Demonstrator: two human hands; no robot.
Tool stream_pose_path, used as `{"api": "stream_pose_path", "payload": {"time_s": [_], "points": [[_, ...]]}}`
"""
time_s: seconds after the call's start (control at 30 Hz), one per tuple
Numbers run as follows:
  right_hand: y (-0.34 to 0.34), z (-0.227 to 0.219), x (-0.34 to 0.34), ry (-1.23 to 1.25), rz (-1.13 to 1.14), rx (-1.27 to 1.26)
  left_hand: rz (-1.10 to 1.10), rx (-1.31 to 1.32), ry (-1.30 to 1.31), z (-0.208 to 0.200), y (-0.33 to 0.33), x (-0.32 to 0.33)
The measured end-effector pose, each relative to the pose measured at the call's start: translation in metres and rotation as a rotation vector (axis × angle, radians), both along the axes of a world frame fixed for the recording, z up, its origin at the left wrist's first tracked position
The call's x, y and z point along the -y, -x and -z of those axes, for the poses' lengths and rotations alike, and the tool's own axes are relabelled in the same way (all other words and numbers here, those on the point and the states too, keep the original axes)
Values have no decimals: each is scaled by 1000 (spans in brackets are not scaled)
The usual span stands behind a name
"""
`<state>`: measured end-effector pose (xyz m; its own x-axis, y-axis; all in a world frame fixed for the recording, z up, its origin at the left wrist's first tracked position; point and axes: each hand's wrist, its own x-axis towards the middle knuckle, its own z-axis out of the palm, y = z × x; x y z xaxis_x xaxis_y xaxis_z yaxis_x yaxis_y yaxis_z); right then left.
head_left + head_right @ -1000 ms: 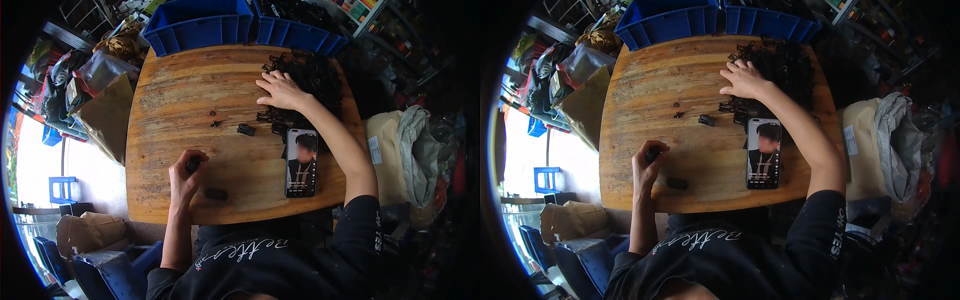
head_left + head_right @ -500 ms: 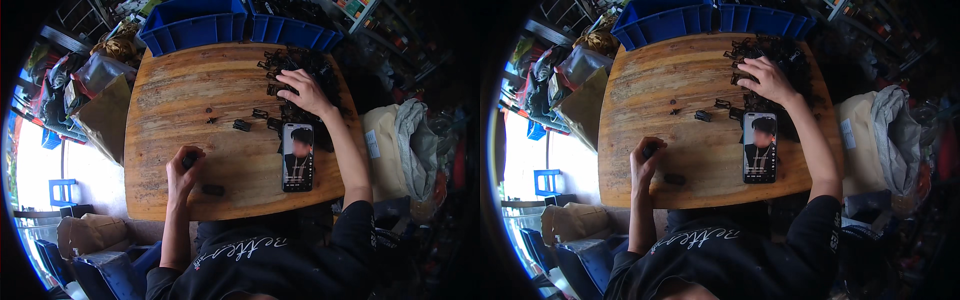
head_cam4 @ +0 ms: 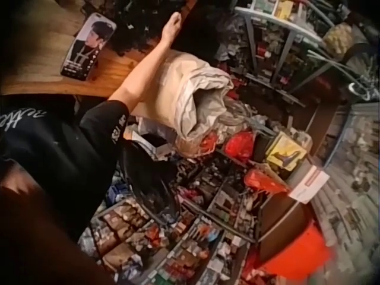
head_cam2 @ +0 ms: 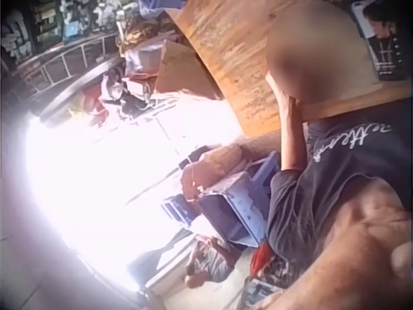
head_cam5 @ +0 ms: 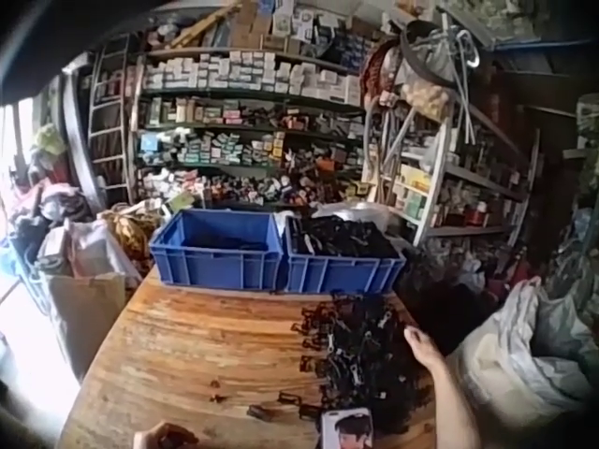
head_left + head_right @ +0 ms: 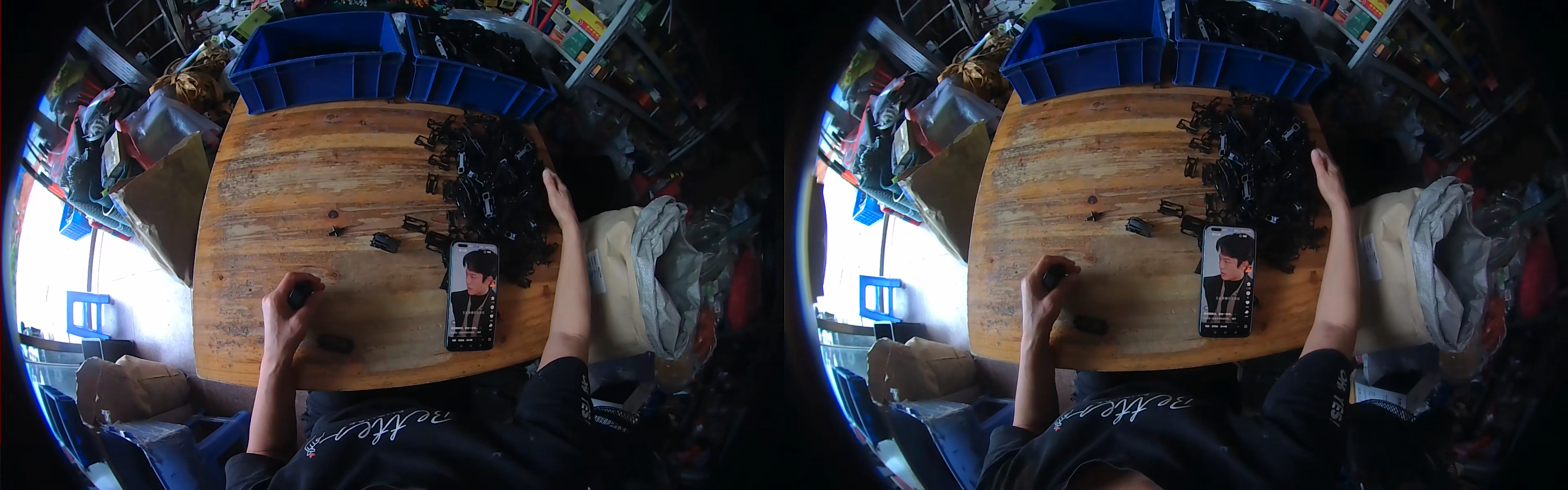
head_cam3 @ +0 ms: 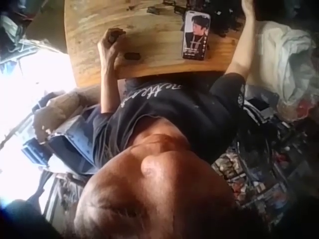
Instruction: Assembling small black plastic components at a workbench.
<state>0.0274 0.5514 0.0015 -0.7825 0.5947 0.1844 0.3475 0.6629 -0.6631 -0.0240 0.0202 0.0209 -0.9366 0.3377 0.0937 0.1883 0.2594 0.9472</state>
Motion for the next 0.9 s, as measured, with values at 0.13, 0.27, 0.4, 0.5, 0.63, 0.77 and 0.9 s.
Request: {"api": "stream_pose_path", "payload": {"time_s": [0.13, 0.27, 0.4, 0.5, 0.63, 0.77, 0.9], "points": [[0, -1, -3, 54, 32, -165, -1, 60, 43, -5, 1, -1], [37, -24, -17, -69, 51, -145, -14, 64, 74, -8, 1, -4], [93, -30, -29, -50, -22, -207, -22, 49, 25, -6, 2, -3], [131, -36, -37, -155, 13, -30, -2, 87, 36, -7, 2, -3], [158, -37, -17, -264, -22, 420, -9, 109, 55, -4, 1, 1], [146, -33, -24, -374, -76, 542, 1, 97, 86, -8, 5, -5], [142, -57, 15, -363, -110, 524, 15, 58, 136, -10, 4, -2]]}}
